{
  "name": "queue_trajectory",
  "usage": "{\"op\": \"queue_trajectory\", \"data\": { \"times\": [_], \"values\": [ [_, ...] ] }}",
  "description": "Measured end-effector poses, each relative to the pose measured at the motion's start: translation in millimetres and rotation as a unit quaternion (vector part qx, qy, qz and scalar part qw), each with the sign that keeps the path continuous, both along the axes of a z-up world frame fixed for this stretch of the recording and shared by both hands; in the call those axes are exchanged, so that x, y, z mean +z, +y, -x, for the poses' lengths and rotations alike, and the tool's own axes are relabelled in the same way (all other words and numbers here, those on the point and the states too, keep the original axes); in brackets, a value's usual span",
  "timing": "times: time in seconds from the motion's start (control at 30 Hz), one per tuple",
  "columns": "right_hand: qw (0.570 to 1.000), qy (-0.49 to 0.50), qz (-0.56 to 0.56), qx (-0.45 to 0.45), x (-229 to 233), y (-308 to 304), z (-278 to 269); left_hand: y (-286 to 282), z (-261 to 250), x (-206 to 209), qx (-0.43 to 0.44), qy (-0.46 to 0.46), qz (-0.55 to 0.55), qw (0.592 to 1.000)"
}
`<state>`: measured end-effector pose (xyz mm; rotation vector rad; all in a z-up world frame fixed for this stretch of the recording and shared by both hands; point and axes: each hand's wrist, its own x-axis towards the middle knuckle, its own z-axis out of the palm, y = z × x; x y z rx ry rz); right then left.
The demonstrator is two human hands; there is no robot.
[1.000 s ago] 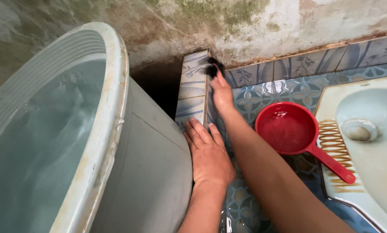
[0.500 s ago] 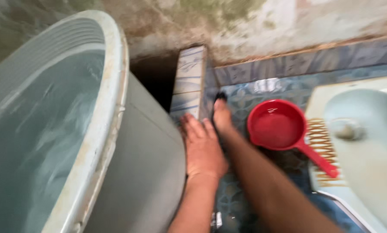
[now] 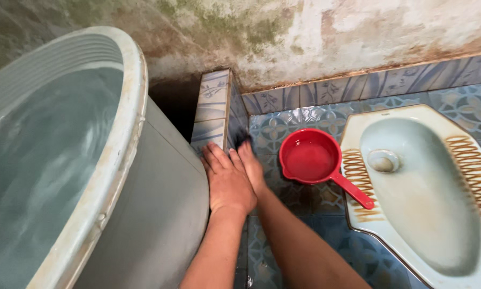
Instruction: The person scrubs the tiled floor and walls of a bathroom using a brush and a cloth. They scoop water from a large container with a red scoop and pour it over the floor and into the squat toilet to rinse the area.
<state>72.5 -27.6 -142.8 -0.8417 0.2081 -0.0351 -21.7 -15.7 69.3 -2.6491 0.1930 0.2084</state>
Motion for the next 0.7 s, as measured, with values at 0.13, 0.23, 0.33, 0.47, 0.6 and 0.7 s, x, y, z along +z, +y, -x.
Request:
{"op": "queue_trajectory", "data": {
  "times": [0.13,0.23,0.33,0.47,0.6,0.7],
  "values": [
    [0.969,0.009,-0.209,0.134,-9.3,-7.1,21.9,-3.6,2.9,7.0,0.009,0.008,-0.017,1.000],
    [0.967,-0.030,-0.245,0.057,9.2,-19.4,12.5,-2.0,4.0,5.0,0.007,0.006,0.039,0.999],
    [0.975,-0.030,-0.194,0.108,19.6,-25.9,14.0,2.5,4.9,0.9,-0.023,-0.067,0.052,0.996],
    [0.983,0.046,-0.145,0.105,-8.4,-24.3,44.6,3.7,7.1,-0.1,0.003,-0.028,0.088,0.996],
    [0.982,0.149,-0.020,0.115,-41.6,1.2,82.1,8.0,10.8,1.1,0.018,0.013,0.132,0.991],
    [0.987,0.076,0.059,0.130,-44.9,12.3,110.0,12.3,20.4,-10.6,-0.021,-0.050,0.207,0.977]
  ]
}}
